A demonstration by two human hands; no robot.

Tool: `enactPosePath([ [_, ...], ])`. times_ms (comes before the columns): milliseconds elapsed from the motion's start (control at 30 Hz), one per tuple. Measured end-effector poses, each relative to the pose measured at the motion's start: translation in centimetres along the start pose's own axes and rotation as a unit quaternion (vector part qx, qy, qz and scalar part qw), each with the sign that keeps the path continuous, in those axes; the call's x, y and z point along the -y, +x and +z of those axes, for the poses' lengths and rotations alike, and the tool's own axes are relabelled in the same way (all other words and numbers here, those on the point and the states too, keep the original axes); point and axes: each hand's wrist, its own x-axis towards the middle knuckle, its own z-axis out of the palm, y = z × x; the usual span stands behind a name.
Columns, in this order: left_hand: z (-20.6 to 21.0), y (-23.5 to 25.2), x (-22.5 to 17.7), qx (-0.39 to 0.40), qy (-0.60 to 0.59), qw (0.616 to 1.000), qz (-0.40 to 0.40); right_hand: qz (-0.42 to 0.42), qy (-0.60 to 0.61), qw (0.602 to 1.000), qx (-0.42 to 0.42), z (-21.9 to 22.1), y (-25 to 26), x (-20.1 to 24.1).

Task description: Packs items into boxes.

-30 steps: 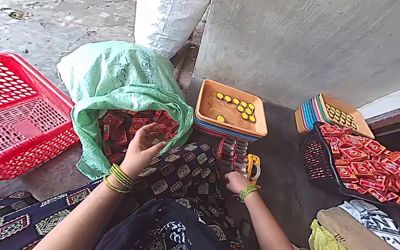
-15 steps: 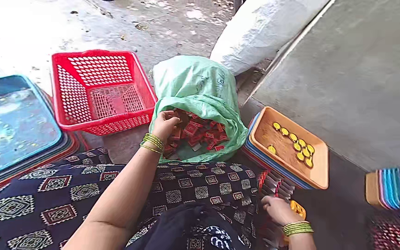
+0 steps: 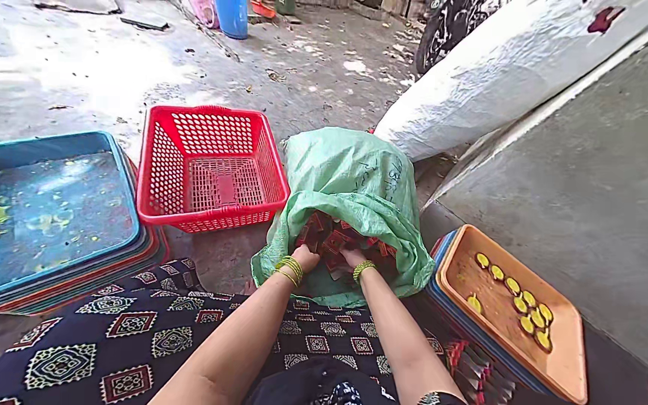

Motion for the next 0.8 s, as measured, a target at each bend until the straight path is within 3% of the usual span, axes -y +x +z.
enactPosePath([
  [100,0.7,0.4,0.1,0.042,-0.038,0.998,-0.013,-0.029,0.039,0.996,-0.070,2.1,2.8,-0.3],
  [167,1.3,0.7,0.3,0.059,-0.088,0.994,-0.033,-0.024,0.197,0.979,-0.051,2.5,2.9,-0.6],
  [267,2.1,0.6,0.6,0.068,-0.176,0.979,-0.071,0.055,0.326,0.943,0.043,0.7,-0.1,0.0],
  [333,2.6,0.6,0.9,0.073,-0.241,0.964,-0.087,0.090,0.300,0.940,0.132,-0.8,-2.4,0.1],
  [433,3.5,1.0,1.4,0.051,-0.332,0.936,-0.102,0.079,0.199,0.947,0.238,-1.2,-4.5,-0.1],
  [500,3.5,1.1,1.6,0.024,-0.320,0.940,-0.113,0.035,0.066,0.976,0.204,-0.4,-4.7,0.3],
  [600,2.0,-0.6,1.0,-0.006,-0.159,0.980,-0.123,-0.081,-0.154,0.984,0.049,1.3,-3.4,2.0],
  [667,1.6,-1.4,0.6,-0.003,-0.068,0.990,-0.120,-0.149,-0.158,0.976,-0.017,2.7,-1.5,3.3],
  [800,1.5,-1.7,0.4,0.024,-0.021,0.993,-0.117,-0.174,-0.051,0.980,-0.080,5.8,1.5,6.0],
])
